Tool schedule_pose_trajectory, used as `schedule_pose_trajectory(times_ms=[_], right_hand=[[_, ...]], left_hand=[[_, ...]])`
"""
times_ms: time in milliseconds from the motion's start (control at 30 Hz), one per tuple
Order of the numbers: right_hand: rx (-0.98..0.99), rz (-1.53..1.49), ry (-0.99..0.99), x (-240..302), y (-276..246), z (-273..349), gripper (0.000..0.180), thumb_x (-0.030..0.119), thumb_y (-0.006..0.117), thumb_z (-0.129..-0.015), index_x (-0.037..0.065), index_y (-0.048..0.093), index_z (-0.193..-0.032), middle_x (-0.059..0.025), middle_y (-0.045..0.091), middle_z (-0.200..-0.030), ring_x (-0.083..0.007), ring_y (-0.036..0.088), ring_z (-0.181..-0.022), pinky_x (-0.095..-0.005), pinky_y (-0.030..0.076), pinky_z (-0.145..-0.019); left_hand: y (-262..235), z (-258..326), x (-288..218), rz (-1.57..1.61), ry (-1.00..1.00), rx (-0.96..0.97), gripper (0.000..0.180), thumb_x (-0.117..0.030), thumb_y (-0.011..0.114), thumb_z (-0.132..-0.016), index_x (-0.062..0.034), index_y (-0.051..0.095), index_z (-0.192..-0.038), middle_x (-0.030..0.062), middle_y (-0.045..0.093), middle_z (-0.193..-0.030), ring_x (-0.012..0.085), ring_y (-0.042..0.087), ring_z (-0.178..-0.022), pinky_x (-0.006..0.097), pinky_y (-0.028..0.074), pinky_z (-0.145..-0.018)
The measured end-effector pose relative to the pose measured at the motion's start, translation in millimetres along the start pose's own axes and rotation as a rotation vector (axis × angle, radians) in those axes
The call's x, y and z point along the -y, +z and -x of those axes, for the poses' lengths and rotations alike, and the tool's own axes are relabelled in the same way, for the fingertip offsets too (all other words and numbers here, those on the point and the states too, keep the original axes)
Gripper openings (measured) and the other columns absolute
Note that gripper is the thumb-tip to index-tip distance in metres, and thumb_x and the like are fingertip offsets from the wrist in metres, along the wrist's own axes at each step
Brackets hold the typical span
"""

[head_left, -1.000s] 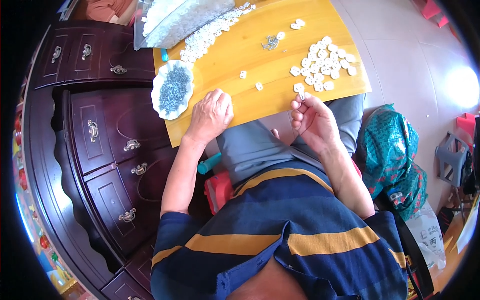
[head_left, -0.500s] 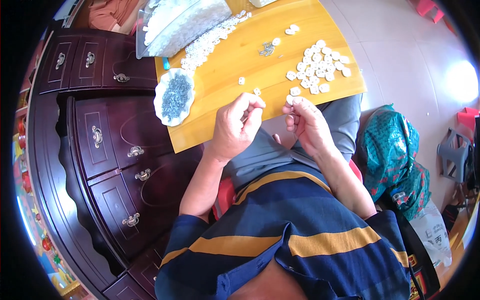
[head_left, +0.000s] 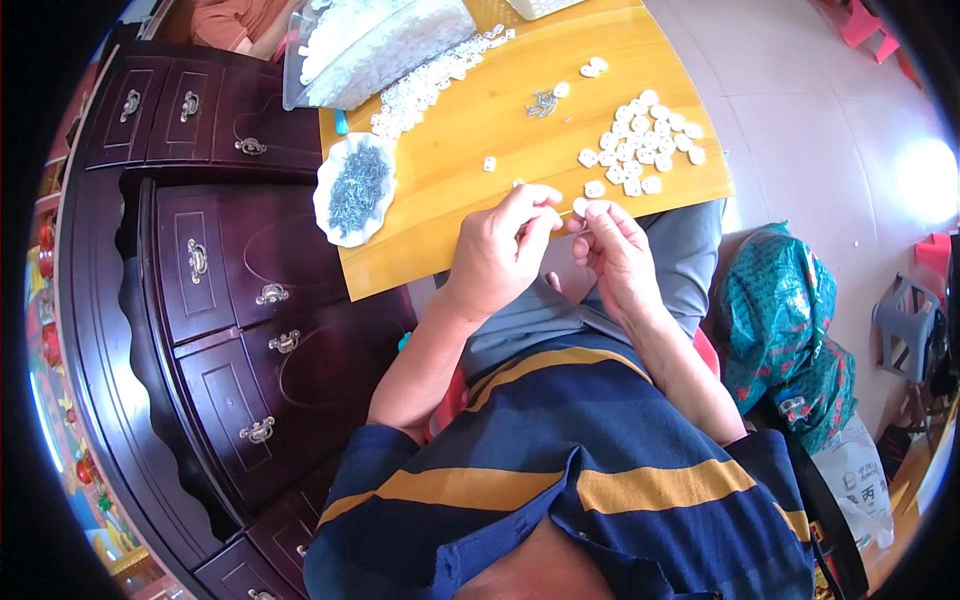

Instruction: Assembling small white plastic components with metal pins at a workspace.

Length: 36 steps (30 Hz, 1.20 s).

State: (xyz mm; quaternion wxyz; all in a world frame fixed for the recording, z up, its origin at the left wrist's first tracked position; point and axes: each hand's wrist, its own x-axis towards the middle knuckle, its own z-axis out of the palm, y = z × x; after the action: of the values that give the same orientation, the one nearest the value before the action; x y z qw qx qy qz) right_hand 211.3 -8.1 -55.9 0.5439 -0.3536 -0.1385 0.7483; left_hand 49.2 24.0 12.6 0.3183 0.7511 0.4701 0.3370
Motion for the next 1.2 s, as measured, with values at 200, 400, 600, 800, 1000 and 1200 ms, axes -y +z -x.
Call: schedule_pose_trajectory(times_ms=[200,400,600,800,1000,1200], right_hand=[[-0.001,0.027,-0.001,0.1,2.3,-0.1,0.022,0.027,0.059,-0.106,0.007,0.067,-0.112,0.0005,0.068,-0.096,-0.0035,0.056,-0.072,-0.0191,0.046,-0.067],[-0.022,0.095,-0.034,0.7,4.7,0.6,0.021,0.027,0.06,-0.106,0.008,0.067,-0.108,0.001,0.067,-0.094,-0.0033,0.054,-0.07,-0.0186,0.044,-0.064],[-0.043,0.217,-0.071,-2.2,5.5,2.8,0.02,0.026,0.061,-0.105,0.008,0.065,-0.098,0.0034,0.063,-0.086,-0.003,0.051,-0.07,-0.018,0.04,-0.056],[-0.057,0.244,-0.109,4.1,4.9,1.5,0.02,0.026,0.059,-0.106,0.008,0.067,-0.101,0.0007,0.068,-0.091,-0.0046,0.053,-0.07,-0.02,0.043,-0.066],[-0.053,0.249,-0.102,6.4,5.7,1.7,0.021,0.027,0.059,-0.106,0.007,0.067,-0.103,0.0008,0.067,-0.091,-0.0049,0.053,-0.07,-0.0207,0.043,-0.066],[-0.07,0.242,-0.122,6.1,3.8,0.8,0.021,0.026,0.059,-0.106,0.007,0.067,-0.103,0.0006,0.068,-0.091,-0.0048,0.053,-0.07,-0.0208,0.043,-0.066]], left_hand=[[0.7,1.0,1.9,-0.051,-0.013,0.014,0.021,0.001,0.059,-0.094,-0.0045,0.059,-0.114,0.0111,0.069,-0.076,0.03,0.07,-0.066,0.039,0.052,-0.059],[-5.9,-5.2,-7.3,-0.147,-0.052,0.12,0.019,0.002,0.059,-0.096,-0.0011,0.06,-0.114,0.0108,0.072,-0.083,0.0201,0.074,-0.073,0.031,0.055,-0.064],[-4.8,-7.3,-9.1,-0.264,0.014,0.122,0.018,-0.001,0.06,-0.096,-0.0031,0.059,-0.114,0.0108,0.072,-0.081,0.0223,0.072,-0.068,0.034,0.054,-0.062],[-11.4,-8.8,-10.9,-0.201,-0.053,0.127,0.017,-0.003,0.058,-0.097,-0.004,0.058,-0.114,0.0106,0.073,-0.079,0.0256,0.074,-0.071,0.036,0.055,-0.065],[-9.7,-8.4,-8.3,-0.231,-0.06,0.152,0.017,-0.003,0.059,-0.097,-0.0037,0.058,-0.114,0.0108,0.073,-0.08,0.0251,0.074,-0.073,0.034,0.056,-0.066],[-10.0,-8.2,-7.8,-0.185,-0.054,0.134,0.016,-0.003,0.059,-0.097,-0.0032,0.059,-0.113,0.0114,0.073,-0.08,0.0261,0.074,-0.073,0.035,0.056,-0.066]])
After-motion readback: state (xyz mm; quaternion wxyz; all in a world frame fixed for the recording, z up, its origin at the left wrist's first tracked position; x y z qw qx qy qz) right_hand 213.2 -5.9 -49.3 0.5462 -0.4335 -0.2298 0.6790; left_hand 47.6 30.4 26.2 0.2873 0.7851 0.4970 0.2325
